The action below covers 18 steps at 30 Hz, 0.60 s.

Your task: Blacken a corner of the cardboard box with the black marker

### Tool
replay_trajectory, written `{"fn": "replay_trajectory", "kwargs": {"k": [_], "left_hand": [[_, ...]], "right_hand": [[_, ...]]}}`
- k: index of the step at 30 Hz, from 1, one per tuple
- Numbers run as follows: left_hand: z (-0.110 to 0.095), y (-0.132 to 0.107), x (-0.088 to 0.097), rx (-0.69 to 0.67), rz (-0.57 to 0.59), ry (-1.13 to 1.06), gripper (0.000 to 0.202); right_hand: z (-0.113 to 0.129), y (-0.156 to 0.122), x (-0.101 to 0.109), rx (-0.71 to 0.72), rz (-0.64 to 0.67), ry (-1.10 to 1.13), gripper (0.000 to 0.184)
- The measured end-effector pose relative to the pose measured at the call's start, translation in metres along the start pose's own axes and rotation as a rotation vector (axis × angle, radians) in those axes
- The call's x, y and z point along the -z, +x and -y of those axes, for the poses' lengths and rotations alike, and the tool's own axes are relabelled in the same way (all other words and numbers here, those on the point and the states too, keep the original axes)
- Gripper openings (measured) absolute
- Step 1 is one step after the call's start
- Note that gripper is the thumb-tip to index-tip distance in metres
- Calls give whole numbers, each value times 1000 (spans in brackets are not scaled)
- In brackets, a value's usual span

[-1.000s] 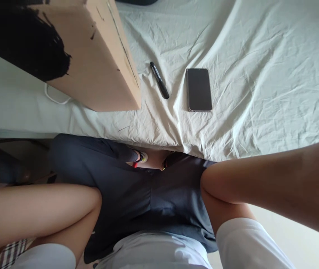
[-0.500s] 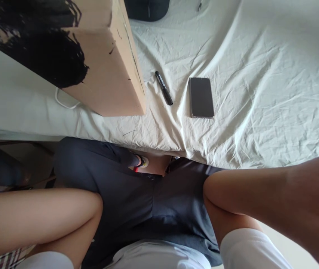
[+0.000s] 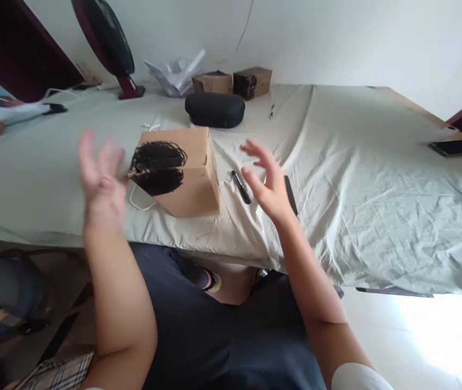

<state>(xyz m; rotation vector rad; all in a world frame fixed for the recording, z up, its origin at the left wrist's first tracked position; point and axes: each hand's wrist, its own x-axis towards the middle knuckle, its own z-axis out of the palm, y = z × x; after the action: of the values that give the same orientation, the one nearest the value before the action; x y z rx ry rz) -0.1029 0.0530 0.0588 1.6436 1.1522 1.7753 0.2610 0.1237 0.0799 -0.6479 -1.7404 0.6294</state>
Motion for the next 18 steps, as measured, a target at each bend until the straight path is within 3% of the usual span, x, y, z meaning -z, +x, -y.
{"fn": "replay_trajectory", "kwargs": {"k": [2, 6, 11, 15, 18], "left_hand": [[14, 2, -9, 55, 72, -116, 145], [31, -5, -35, 129, 150, -213, 142], [22, -8, -47, 93, 85, -147, 137], [22, -5, -51, 125, 101, -138, 139], [29, -2, -56, 108, -1, -179, 145]], "right_hand": [[-26, -2, -8, -150, 227, 35, 79], [-52, -14, -22, -230, 505, 84, 100], [-53, -17, -30, -166, 545, 67, 103], [-48, -15, -22, -153, 539, 66, 103], [-44, -13, -12, -209, 530, 44, 114]]}}
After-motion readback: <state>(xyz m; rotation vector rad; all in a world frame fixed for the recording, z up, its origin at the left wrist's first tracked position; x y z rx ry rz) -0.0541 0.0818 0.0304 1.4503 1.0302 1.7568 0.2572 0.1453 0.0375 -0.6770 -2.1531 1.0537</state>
